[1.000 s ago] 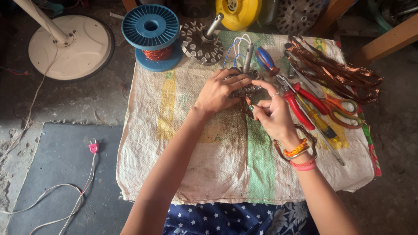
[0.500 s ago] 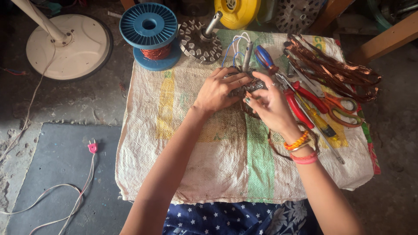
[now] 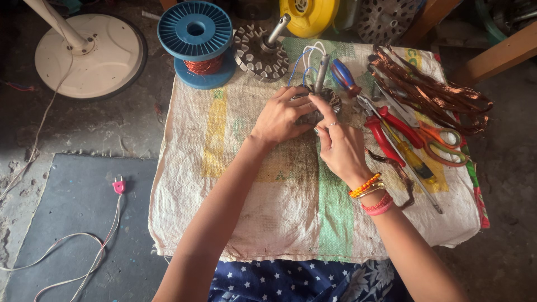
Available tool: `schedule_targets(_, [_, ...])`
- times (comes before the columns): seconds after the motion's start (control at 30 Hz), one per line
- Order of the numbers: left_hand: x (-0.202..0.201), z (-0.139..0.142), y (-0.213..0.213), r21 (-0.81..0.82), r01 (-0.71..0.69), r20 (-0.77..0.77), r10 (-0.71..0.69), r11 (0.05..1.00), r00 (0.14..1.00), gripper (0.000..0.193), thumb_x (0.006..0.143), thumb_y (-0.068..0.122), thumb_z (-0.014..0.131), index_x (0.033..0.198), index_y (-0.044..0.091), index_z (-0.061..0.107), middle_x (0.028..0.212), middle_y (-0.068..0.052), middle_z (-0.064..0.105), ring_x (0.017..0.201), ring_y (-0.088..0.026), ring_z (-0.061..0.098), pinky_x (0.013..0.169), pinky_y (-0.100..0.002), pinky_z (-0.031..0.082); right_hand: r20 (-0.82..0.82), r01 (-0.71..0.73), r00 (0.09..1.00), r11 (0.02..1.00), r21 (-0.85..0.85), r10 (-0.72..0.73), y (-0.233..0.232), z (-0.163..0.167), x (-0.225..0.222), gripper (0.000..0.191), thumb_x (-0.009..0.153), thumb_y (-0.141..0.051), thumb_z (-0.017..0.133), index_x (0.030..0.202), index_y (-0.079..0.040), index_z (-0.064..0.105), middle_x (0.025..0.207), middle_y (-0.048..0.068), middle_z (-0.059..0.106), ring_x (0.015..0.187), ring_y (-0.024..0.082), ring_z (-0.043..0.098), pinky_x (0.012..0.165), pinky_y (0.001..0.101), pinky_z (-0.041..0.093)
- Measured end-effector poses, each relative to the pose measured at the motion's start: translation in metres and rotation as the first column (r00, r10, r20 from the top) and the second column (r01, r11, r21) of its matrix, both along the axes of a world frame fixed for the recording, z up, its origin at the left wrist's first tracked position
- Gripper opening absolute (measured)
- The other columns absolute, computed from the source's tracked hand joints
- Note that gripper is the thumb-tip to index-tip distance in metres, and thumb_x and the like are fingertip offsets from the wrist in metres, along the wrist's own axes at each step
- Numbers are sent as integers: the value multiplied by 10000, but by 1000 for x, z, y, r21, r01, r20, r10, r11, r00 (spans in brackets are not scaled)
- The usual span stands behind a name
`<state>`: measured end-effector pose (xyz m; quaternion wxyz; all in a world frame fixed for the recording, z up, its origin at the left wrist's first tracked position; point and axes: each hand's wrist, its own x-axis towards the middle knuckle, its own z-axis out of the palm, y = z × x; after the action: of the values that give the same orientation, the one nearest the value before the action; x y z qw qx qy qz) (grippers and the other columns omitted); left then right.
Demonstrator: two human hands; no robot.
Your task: The person winds flat copper wire around the slots of a motor armature held on the work table, using pliers and a screwdriver to press and seat the wire turns, and adjusts the wound coils by hand throughout.
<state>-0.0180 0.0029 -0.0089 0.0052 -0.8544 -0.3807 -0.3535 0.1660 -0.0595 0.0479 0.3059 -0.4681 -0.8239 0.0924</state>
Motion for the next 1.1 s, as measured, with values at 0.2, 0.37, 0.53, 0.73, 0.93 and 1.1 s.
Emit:
schedule_targets(0.2, [-1,1,-1,66,44,48,-47,997,998,591,748,291,863,1303,169,701,1332,28,697,1266,-244,581,1106,-407,459,-33,-71,997,983,-171,66,-5,-9,10,739,934,7,630,1585,-214,360,779,38,729,582,188,682,530,338,513])
schedule_targets(0.37, [-1,4,-1,39,38,15,-39,999,999,663,721,302,866,1342,179,671,1357,21,675,1275,-248,573,1116,-411,447,-142,-58,990,961,-272,19,-17,0,31,715,943,30,596,1589,-167,361,803,36,747,589,114,664,553,277,520])
schedule_targets(0.53, [-3,6,-2,33,35,-3,-35,999,999,685,720,299,869,1362,192,658,1369,19,670,1273,-249,569,1120,-414,440,-225,-60,974,933,-354,-23,-13,29,51,728,942,22,599,1600,-130,328,817,49,753,659,105,636,619,239,490])
schedule_targets(0.73, [-2,7,-3,30,35,7,-35,999,999,685,716,284,871,1362,194,661,1367,19,674,1276,-243,573,1122,-410,448,-208,-99,978,840,-534,-17,-11,53,60,776,898,53,568,1605,-149,320,855,93,748,818,114,717,759,264,565])
schedule_targets(0.93, [-1,4,-2,34,27,12,-28,999,1000,668,730,295,872,1358,199,667,1367,26,679,1281,-240,572,1127,-405,450,-2,-123,985,700,-703,171,-30,52,57,870,881,20,642,1630,-249,289,831,91,798,841,178,752,898,333,565])
schedule_targets(1.1, [0,3,-1,31,16,-9,-16,999,1000,675,717,305,872,1351,190,671,1355,20,679,1270,-250,569,1121,-414,444,288,93,949,754,-650,131,-37,55,62,878,867,-96,715,1602,-286,274,1043,64,796,964,219,750,924,374,545])
